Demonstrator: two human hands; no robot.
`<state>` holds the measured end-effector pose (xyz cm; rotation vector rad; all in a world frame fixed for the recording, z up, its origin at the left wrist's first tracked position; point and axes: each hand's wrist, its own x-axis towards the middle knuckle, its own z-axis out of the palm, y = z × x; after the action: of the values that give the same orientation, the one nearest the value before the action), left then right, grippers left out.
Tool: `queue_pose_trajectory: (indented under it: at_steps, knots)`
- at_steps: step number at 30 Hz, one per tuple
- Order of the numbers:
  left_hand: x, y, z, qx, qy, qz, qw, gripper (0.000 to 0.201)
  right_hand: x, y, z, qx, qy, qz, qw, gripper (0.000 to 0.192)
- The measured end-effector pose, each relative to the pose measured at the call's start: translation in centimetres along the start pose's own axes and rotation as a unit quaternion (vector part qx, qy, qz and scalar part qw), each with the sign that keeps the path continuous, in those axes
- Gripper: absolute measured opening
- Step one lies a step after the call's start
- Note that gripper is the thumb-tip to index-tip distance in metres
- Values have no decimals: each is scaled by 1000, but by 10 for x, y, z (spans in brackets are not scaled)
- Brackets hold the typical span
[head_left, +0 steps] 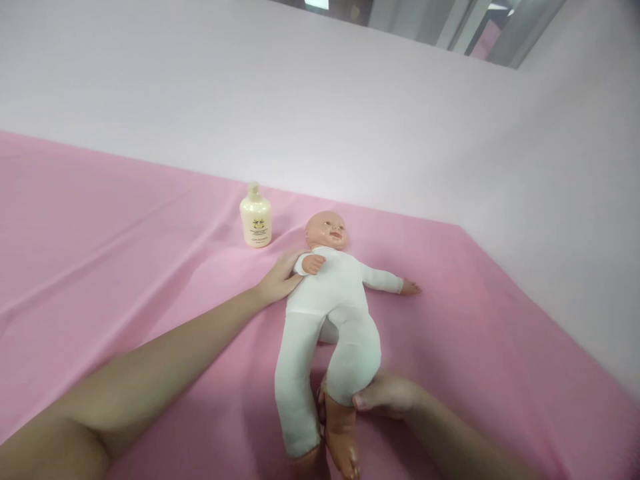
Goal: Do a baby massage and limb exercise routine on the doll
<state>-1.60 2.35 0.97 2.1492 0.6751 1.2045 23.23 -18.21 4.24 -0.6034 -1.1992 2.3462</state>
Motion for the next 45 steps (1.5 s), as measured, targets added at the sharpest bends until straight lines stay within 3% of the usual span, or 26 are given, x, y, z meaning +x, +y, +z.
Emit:
queue_pose_trajectory:
  at_steps: [26, 45]
  knots:
    - [0, -1, 0, 2, 0, -10, 1000, 46, -3, 5, -4, -18, 28, 20, 999, 57]
    - [0, 0, 0, -9, -4, -10, 1000, 45, -3, 1, -3, -19, 16, 14, 1000, 55]
